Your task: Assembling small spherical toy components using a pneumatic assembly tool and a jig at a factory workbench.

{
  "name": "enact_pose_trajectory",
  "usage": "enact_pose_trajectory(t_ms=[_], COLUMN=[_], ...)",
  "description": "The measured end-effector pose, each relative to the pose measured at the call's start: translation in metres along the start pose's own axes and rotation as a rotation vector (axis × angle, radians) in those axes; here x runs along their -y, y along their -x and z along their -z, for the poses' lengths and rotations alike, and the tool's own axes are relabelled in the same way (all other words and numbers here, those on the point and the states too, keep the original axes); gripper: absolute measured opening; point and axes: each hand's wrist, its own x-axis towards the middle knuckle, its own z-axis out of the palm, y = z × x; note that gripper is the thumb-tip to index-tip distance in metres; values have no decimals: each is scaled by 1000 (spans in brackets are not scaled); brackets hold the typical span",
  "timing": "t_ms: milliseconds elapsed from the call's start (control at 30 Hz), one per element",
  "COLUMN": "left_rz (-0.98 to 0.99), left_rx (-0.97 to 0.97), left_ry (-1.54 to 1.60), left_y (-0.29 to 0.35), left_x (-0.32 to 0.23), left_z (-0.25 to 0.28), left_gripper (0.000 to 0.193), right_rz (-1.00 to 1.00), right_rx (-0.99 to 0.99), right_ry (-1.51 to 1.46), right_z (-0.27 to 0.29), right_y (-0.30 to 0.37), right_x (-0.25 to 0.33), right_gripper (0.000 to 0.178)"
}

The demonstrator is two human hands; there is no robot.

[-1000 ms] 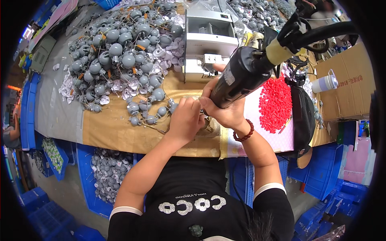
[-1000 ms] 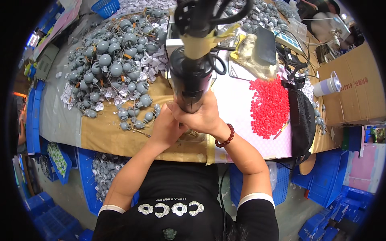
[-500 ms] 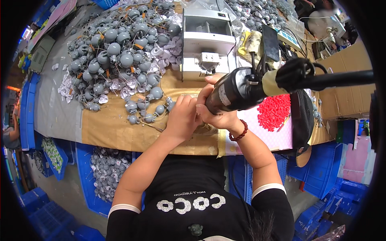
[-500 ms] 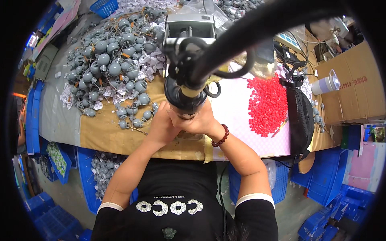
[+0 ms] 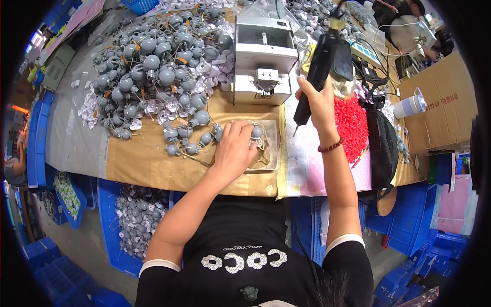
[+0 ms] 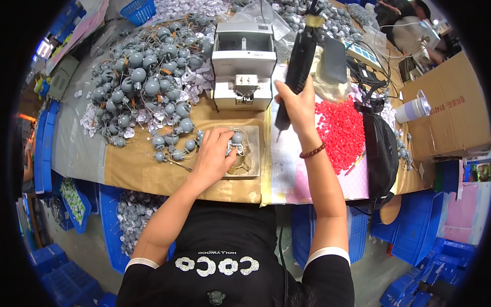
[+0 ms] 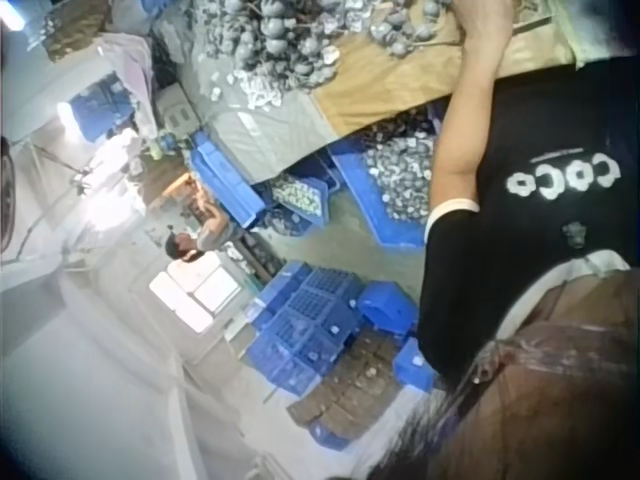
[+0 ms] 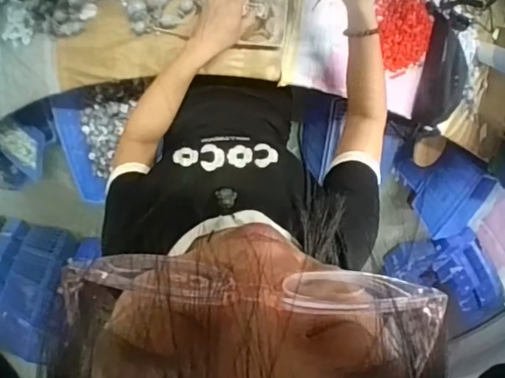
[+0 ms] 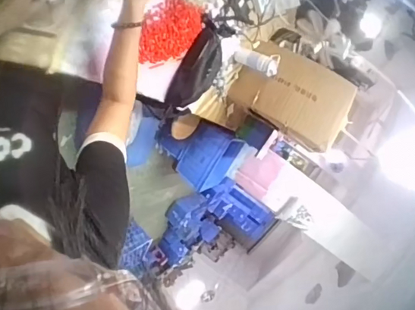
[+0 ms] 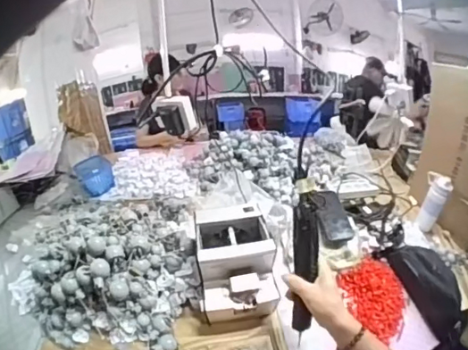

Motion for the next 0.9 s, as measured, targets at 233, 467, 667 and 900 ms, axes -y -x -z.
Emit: enact_pose_trajectory(t_ms=[233,467,667,900], left_rz=[-98,-108,-102,-126], left_rx=[-108,-86,-80,-115], left_ry=[39,38,12,173], left_y=[15,13,10,43], left_x=[-2,-5,-6,-17], left_z=[-4,-2,0,60], left_gripper=[36,36,35,37], right_rz=[563,387,218,26], right_rx=[-55,342,145,303], right_ry=[674,392,16,-101], right_z=[17,-30,-47,-12], right_y=[24,89,73,56], right_x=[-61,-40,-22,-30], right_gripper=[37,13,10,21])
